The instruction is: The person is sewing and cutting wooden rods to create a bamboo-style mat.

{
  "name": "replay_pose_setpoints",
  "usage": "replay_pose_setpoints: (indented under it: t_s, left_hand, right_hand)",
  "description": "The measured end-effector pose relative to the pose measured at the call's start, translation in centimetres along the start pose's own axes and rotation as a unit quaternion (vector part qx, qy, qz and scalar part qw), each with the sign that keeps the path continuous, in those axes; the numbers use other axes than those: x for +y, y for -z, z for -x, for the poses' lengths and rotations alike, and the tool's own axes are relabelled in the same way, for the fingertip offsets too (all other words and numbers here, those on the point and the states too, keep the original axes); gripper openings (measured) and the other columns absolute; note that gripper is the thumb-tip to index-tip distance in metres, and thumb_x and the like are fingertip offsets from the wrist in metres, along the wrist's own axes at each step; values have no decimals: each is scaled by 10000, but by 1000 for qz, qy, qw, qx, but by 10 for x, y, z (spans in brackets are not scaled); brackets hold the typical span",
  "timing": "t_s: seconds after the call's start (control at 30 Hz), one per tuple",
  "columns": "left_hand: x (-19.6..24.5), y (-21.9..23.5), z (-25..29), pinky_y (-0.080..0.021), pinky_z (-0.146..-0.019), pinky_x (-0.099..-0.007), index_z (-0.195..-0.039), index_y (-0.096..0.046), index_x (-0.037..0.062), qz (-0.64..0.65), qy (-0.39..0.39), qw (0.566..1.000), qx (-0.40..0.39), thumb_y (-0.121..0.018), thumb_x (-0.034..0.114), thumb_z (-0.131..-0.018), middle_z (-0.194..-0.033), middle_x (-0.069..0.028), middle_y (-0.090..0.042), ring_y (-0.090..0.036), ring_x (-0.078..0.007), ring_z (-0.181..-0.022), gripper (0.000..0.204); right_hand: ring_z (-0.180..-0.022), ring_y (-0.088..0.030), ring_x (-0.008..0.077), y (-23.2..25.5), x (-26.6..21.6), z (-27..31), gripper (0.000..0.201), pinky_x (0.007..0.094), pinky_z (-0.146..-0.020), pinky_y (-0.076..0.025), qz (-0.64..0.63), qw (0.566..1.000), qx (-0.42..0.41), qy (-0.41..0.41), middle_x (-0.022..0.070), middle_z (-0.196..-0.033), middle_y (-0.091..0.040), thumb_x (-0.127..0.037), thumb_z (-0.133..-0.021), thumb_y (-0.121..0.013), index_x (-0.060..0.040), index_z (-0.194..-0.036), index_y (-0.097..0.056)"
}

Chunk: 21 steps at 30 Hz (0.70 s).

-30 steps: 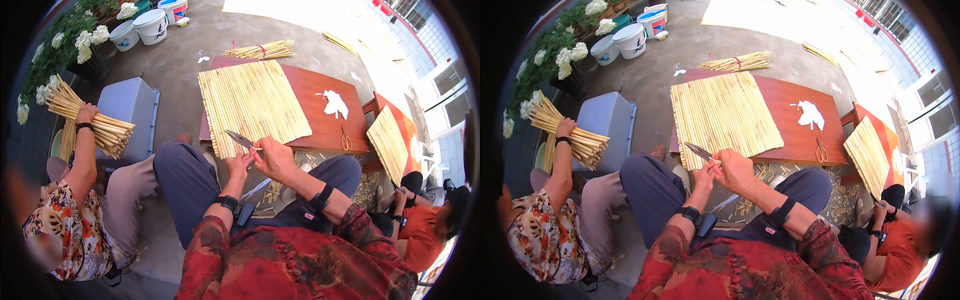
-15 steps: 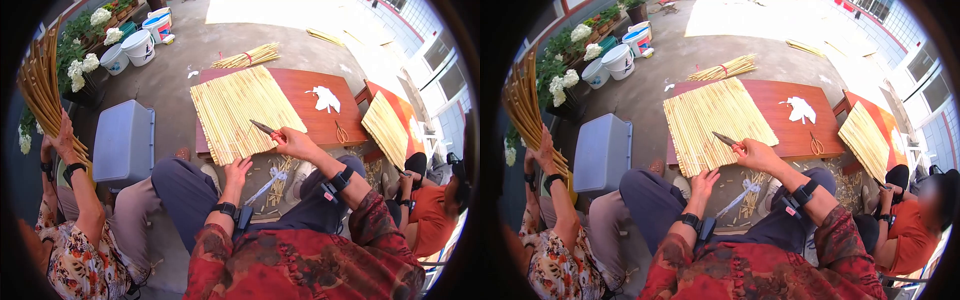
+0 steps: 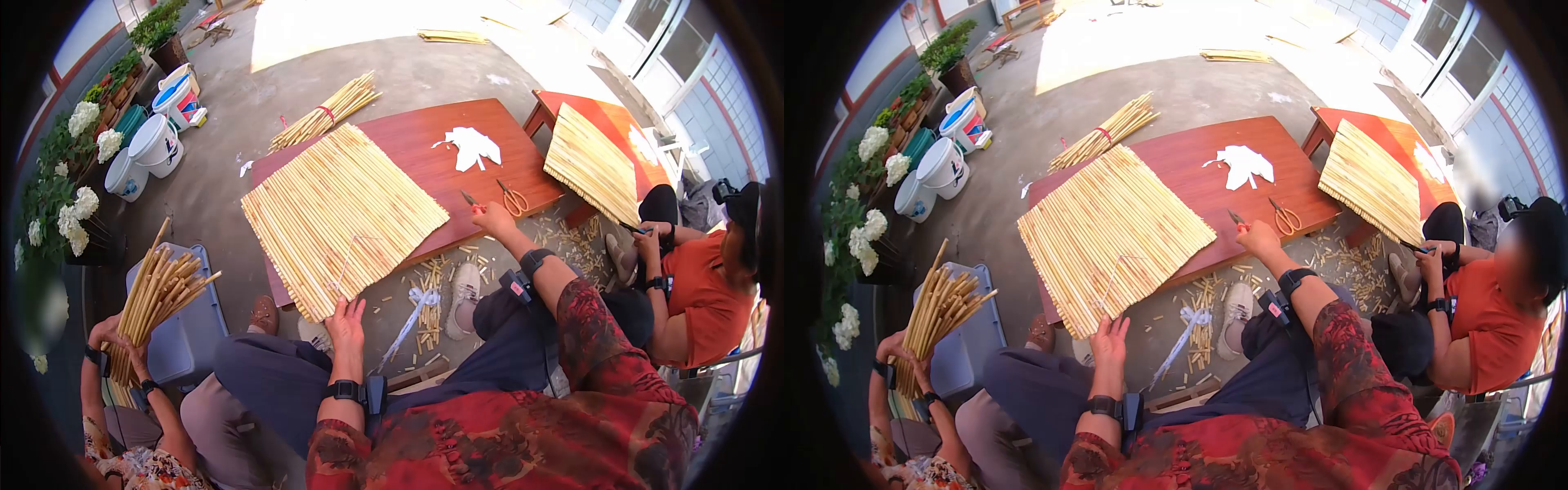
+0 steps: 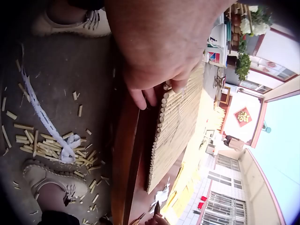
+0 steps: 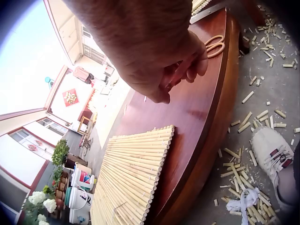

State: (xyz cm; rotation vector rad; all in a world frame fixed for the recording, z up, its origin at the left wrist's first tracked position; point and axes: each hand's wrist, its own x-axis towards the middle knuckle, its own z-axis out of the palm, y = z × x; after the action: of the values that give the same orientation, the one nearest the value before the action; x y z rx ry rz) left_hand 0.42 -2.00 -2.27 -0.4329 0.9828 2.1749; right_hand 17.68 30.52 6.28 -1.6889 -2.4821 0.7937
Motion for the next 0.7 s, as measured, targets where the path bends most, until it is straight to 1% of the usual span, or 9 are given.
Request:
replay_pose_setpoints:
  t_s: [0.1,0.17,0.27,0.3,0.4,0.5,0.57,0.63,0.7]
  left_hand:
    - [3,3,1,-390,-920,-514,-1277,-354,69,-2,9,1000,-7,-529,27,-839,-1182,-132,-483,-482,-336,-1078,473]
    - [4,5,3,-386,-930,-518,-1275,-356,73,19,10,1000,-12,-526,31,-844,-1190,-135,-478,-477,-342,-1082,466]
    - [6,10,3,-382,-944,-508,-1257,-371,43,16,24,999,-26,-520,37,-851,-1183,-135,-480,-475,-320,-1088,433]
    - [6,11,0,-383,-946,-500,-1249,-377,31,22,32,999,-24,-519,40,-853,-1182,-135,-480,-474,-310,-1091,421]
    - [10,5,5,-383,-952,-490,-1232,-386,11,23,40,999,-14,-516,45,-857,-1189,-134,-475,-470,-298,-1099,399]
    - [12,2,6,-384,-959,-479,-1248,-371,6,26,44,999,-10,-516,47,-857,-1194,-134,-470,-470,-296,-1098,418]
    - [11,6,3,-385,-961,-477,-1258,-361,4,20,48,998,-22,-509,40,-859,-1199,-134,-466,-468,-293,-1101,427]
    - [12,4,1,-385,-963,-476,-1268,-350,1,14,50,998,-33,-502,34,-861,-1204,-134,-462,-466,-290,-1105,436]
    - [12,0,0,-398,-956,-471,-1285,-331,3,-16,-4,999,-41,-476,-3,-858,-1208,-141,-460,-484,-294,-1086,451]
  right_hand:
    - [-718,-609,321,-17,12,-10,309,361,-664,-479,0,998,27,-55,183,-791,-636,-291,-667,-636,4,-760,-615]
    - [-822,-600,317,-29,25,-16,367,380,-733,-478,31,995,75,-53,189,-905,-616,-318,-660,-662,-11,-852,-606]
    - [-989,-534,320,-32,12,-5,443,409,-832,-444,79,988,84,-99,182,-1061,-544,-309,-679,-656,-29,-1009,-559]
    - [-989,-534,320,-32,9,-6,443,409,-832,-444,79,986,92,-111,182,-1061,-544,-309,-679,-656,-29,-1009,-559]
    - [-1109,-445,311,-35,5,-8,461,434,-901,-384,93,985,39,-143,156,-1154,-468,-279,-738,-607,-44,-1118,-491]
    - [-1104,-448,295,-36,-2,-6,367,436,-911,-363,151,981,55,-113,145,-1137,-485,-239,-792,-544,-46,-1101,-504]
    - [-1114,-441,256,-31,-5,-2,291,428,-881,-348,151,981,31,-116,113,-1150,-489,-235,-881,-430,-73,-1101,-529]
    - [-1095,-459,265,-24,-17,3,283,424,-886,-352,148,980,47,-127,115,-1129,-501,-205,-871,-433,-67,-1096,-533]
    - [-1063,-485,291,-19,-29,6,295,425,-872,-381,166,985,30,-24,130,-1118,-506,-164,-838,-473,-36,-1098,-527]
